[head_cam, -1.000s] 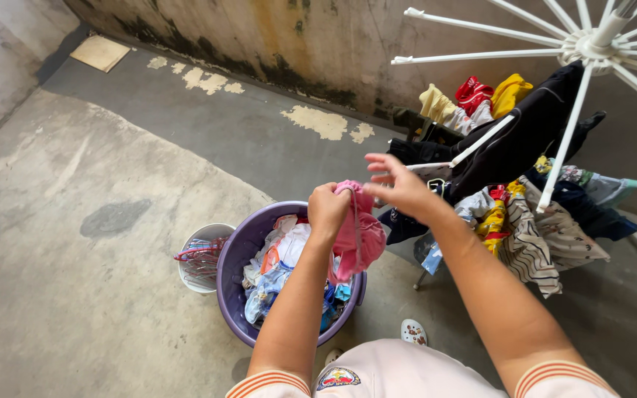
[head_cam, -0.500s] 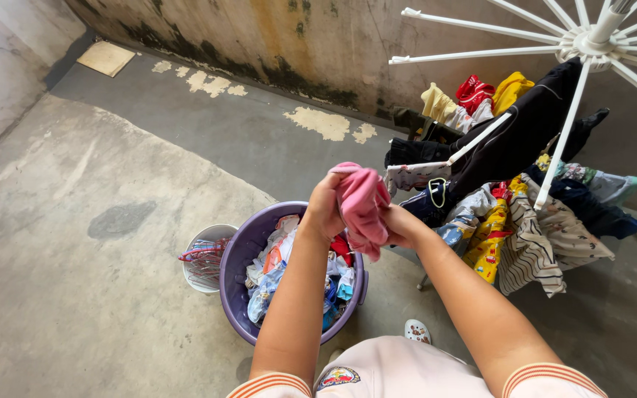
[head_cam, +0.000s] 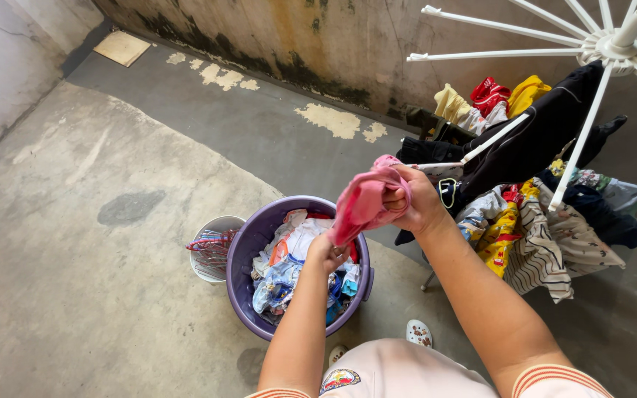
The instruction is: The person repeatedly picks wet clothes from a purple basin, unfolds them, and hangs them on a white radial drying rack. Items include shirts, pants, and small garments. The person adjusts the rack arms to make space and continues hanging clothes one by one.
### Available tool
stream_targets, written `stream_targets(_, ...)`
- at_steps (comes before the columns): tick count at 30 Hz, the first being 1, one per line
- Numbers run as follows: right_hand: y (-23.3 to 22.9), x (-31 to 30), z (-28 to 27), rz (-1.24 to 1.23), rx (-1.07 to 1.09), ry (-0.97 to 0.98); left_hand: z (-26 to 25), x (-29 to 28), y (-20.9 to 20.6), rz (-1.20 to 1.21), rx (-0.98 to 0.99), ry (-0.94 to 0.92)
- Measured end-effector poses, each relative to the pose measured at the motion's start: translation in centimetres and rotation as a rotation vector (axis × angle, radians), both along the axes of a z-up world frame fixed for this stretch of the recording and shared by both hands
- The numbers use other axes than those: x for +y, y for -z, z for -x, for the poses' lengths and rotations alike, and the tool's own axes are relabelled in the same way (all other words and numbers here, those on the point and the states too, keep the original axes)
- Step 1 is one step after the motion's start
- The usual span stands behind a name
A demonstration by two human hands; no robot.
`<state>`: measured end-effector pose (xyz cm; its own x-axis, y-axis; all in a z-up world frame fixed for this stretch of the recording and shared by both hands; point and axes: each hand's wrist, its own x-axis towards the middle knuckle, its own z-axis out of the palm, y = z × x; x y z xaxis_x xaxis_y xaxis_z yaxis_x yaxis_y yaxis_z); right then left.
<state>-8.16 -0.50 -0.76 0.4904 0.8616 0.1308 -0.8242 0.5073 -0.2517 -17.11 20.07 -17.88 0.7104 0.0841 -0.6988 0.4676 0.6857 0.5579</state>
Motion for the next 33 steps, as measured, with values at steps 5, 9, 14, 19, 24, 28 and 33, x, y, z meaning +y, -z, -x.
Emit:
stream_targets(5, -2.8, 0.9, 0.3, 0.207, -0.046, 0.008, 1.0, -1.0, -5.6, -0.317, -0.187, 0.358)
stream_targets(9, -3.5, 1.2, 0.5, 0.3, -0.117, -0.137, -0.1, -1.3, -11.0, -0.575, -0.814, 0.219)
stream_targets(14, -2.6, 1.2, -0.4, 0.436, -0.325, -0.212, -2.5, -0.1, -11.7, -0.437, -0.889, 0.281)
stream_targets(19, 0.7, 0.0, -4.4, 1.104, -0.722, 0.312, -4.1, 1.2, -13.0, -0.27, -0.747, 0.152)
stream_targets(24, 6.2, -2.8, -6.8, 1.235, -1.111, 0.508, -3.4, 3.6, -18.5, 0.005, -0.66, 0.308)
stream_targets(28, 6.4, -3.2, -6.3, 1.147, -0.966, 0.452, -2.9, 3.8, -21.6, 0.155, -0.58, 0.408)
stream_targets(33, 1.0, -2.3, -3.8, 0.764, -0.571, 0.312, -3.5, 3.9, -20.9, -0.738, -0.476, 0.964)
